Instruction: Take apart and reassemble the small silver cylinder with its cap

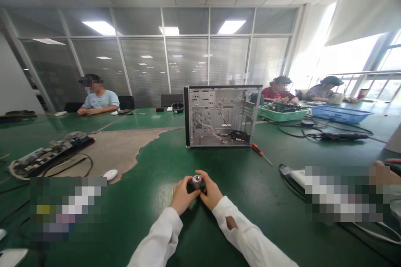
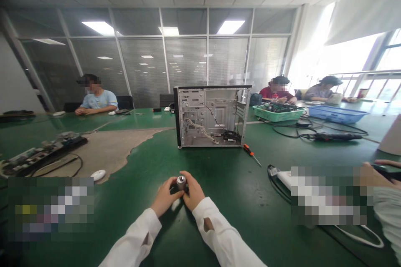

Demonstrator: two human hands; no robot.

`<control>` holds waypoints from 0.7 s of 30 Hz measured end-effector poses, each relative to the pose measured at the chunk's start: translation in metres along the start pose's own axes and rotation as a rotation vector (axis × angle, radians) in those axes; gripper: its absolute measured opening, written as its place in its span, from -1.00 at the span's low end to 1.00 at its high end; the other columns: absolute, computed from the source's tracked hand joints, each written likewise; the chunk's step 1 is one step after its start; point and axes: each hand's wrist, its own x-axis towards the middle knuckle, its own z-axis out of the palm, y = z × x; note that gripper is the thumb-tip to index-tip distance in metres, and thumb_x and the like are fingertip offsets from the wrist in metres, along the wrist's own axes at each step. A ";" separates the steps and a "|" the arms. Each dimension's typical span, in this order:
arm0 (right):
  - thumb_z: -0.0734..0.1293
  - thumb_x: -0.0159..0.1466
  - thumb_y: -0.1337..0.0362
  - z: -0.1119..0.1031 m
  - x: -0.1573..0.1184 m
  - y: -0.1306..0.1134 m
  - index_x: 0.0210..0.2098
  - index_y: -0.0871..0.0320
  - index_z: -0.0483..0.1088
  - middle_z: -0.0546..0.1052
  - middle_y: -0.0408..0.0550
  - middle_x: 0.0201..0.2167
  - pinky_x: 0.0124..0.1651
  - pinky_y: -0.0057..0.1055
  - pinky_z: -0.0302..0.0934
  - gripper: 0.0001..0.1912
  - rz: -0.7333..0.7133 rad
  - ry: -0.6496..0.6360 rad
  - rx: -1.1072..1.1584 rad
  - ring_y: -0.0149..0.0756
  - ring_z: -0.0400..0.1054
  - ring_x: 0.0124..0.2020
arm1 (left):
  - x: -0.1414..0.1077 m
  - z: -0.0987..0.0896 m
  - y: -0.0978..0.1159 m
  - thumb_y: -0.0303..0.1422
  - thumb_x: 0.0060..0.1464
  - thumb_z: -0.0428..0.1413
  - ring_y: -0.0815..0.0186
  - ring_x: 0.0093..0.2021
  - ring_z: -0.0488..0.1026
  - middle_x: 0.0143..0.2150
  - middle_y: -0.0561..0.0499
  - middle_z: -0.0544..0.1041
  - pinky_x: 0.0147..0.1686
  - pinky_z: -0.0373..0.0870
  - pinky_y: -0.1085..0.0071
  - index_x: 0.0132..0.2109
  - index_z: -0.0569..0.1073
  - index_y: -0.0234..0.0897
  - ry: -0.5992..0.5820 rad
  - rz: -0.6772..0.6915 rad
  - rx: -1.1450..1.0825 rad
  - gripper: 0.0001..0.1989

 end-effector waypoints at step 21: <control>0.17 -0.04 0.48 0.005 0.004 0.000 -0.02 0.01 0.14 0.34 -0.10 -0.18 -0.40 -0.49 0.23 -0.42 0.015 0.014 -0.039 -0.36 0.26 -0.26 | 0.001 0.002 0.000 -0.40 -0.22 0.09 0.25 -0.18 0.31 -0.26 0.02 0.43 -0.20 0.16 0.38 -0.25 0.36 -0.23 0.041 0.068 0.113 -0.73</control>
